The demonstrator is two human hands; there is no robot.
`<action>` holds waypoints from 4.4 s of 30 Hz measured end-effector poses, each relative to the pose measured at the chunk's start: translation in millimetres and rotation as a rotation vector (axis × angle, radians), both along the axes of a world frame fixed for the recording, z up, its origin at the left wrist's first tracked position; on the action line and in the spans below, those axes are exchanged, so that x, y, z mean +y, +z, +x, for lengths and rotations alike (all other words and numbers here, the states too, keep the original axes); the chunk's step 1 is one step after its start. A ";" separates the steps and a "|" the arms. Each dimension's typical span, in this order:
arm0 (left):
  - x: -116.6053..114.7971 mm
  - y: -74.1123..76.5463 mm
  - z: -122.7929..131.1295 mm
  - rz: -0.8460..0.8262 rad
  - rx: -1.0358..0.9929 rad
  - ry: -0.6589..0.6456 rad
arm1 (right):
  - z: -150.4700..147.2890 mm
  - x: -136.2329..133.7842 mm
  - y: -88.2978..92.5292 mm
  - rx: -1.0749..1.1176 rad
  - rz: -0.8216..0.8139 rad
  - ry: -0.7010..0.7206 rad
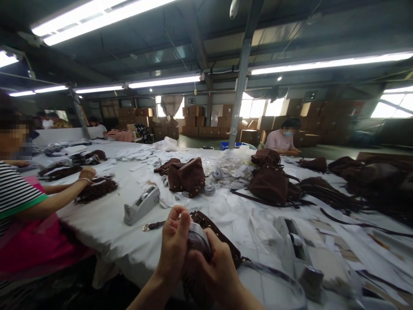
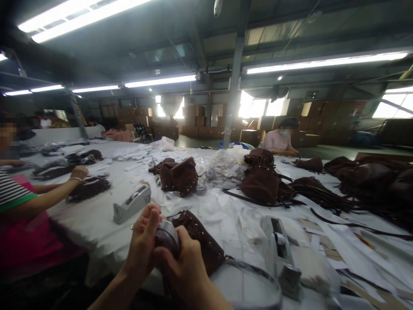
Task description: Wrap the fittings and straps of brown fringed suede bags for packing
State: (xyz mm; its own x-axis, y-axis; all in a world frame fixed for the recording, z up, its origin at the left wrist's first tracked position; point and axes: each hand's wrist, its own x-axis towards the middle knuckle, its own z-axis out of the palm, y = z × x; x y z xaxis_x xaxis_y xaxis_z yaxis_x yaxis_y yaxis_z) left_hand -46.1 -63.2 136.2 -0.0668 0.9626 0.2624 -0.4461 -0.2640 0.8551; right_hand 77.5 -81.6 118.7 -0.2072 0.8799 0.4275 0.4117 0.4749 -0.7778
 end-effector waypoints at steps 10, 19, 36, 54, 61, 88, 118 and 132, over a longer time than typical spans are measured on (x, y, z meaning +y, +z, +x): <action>0.6 0.4 -15.2 0.209 0.867 -0.270 | 22.5 11.0 -4.9 -0.638 0.147 0.002; 4.3 3.1 2.5 -0.038 0.092 0.012 | 10.5 2.3 4.9 -0.162 0.010 0.036; 7.1 28.2 -7.4 0.013 0.273 -0.046 | 13.6 1.5 20.9 -0.322 0.043 0.026; 2.9 12.3 -8.8 -0.024 0.507 -0.321 | 19.7 1.6 2.6 -0.596 0.135 -0.126; -6.6 45.5 -10.8 0.048 0.588 -0.245 | 16.1 3.1 20.1 -0.349 0.124 0.004; 15.4 9.6 -3.7 -0.007 0.525 -0.476 | 42.3 2.8 -9.0 -0.489 0.030 -0.080; 28.6 0.0 44.4 -0.127 0.232 -0.285 | 57.7 29.0 -7.4 -0.115 -0.024 -0.042; 52.4 -5.4 44.1 0.120 0.704 -0.366 | 85.5 48.4 -12.0 -0.222 -0.001 -0.015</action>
